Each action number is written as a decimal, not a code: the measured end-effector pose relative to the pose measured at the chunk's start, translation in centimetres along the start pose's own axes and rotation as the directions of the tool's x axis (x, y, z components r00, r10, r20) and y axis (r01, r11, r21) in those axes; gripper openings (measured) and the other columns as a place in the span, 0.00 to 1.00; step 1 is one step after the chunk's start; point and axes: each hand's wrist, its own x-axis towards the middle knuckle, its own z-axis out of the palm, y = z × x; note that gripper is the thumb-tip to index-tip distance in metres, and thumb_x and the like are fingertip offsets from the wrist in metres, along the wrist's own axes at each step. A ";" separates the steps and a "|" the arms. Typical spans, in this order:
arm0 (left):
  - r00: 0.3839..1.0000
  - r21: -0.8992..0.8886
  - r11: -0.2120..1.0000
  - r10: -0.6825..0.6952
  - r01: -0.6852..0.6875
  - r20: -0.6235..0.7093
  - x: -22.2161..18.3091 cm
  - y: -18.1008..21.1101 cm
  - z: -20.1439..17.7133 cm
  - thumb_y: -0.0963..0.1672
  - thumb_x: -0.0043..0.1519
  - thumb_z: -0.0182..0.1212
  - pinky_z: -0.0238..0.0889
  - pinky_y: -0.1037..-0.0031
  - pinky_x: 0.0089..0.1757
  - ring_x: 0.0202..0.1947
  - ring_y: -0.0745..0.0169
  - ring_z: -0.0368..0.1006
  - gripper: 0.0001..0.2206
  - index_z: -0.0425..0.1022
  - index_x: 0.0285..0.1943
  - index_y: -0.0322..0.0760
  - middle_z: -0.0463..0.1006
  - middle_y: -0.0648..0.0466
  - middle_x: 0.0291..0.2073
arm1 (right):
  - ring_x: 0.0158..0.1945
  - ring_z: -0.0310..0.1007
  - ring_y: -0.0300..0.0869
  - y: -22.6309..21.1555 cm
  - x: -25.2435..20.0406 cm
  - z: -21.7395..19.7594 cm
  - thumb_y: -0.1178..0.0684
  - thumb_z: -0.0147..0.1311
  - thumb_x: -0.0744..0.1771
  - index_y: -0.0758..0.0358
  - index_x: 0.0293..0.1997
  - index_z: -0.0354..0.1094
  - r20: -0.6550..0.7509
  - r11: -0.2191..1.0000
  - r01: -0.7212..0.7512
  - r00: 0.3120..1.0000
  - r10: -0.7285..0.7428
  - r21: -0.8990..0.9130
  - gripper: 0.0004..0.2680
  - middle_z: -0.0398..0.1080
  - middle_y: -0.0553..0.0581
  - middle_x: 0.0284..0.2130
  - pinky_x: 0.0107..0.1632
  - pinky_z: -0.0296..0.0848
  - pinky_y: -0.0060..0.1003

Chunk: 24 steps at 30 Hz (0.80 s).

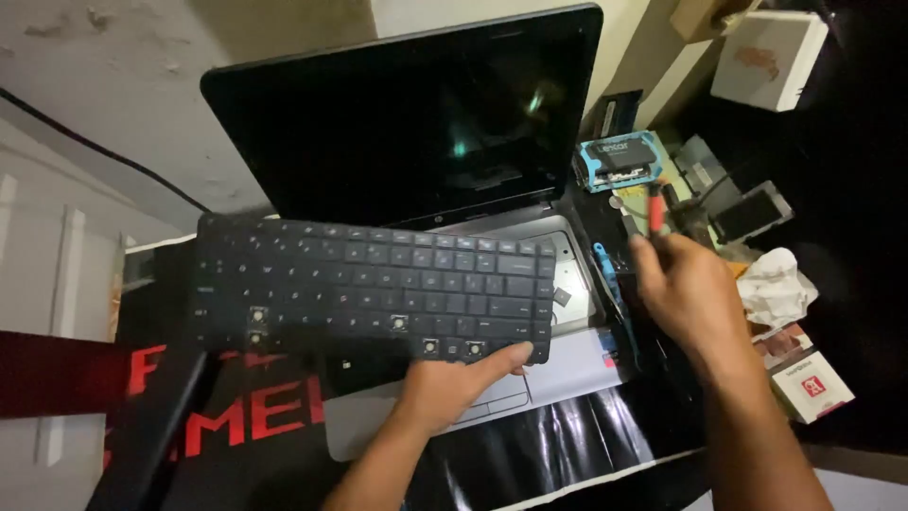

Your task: Removing individual keys from a laptop keyboard using a toothbrush as a prying tool.

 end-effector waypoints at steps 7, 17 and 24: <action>0.887 -0.051 0.885 0.462 -0.463 -0.020 0.0 -1.0 -0.4 0.44 0.63 0.64 0.76 0.70 0.55 0.40 0.62 0.83 0.09 0.82 0.30 0.37 0.85 0.57 0.31 | 0.46 0.76 0.68 0.2 2.7 2.0 0.41 0.48 0.71 0.66 0.49 0.71 0.039 0.934 0.003 0.999 0.012 -0.358 0.16 0.77 0.74 0.42 0.47 0.73 0.59; 0.931 -0.043 0.937 0.339 -0.347 -0.135 0.2 -1.4 -0.8 0.47 0.60 0.66 0.72 0.73 0.57 0.42 0.65 0.83 0.11 0.85 0.26 0.39 0.86 0.60 0.31 | 0.19 0.52 0.34 1.5 -1.4 3.2 0.50 0.44 0.75 0.64 0.43 0.73 -0.230 0.784 0.209 0.969 -0.087 0.585 0.11 0.64 0.51 0.21 0.18 0.48 0.29; 0.984 0.086 0.995 0.063 -0.049 -0.165 0.7 -3.8 -1.0 0.54 0.59 0.66 0.65 0.88 0.34 0.22 0.81 0.70 0.14 0.90 0.28 0.49 0.75 0.71 0.17 | 0.38 0.73 0.45 -1.8 -8.2 4.1 0.59 0.40 0.71 0.68 0.44 0.65 -0.205 0.508 0.352 0.924 -0.322 0.786 0.06 0.71 0.60 0.35 0.44 0.78 0.38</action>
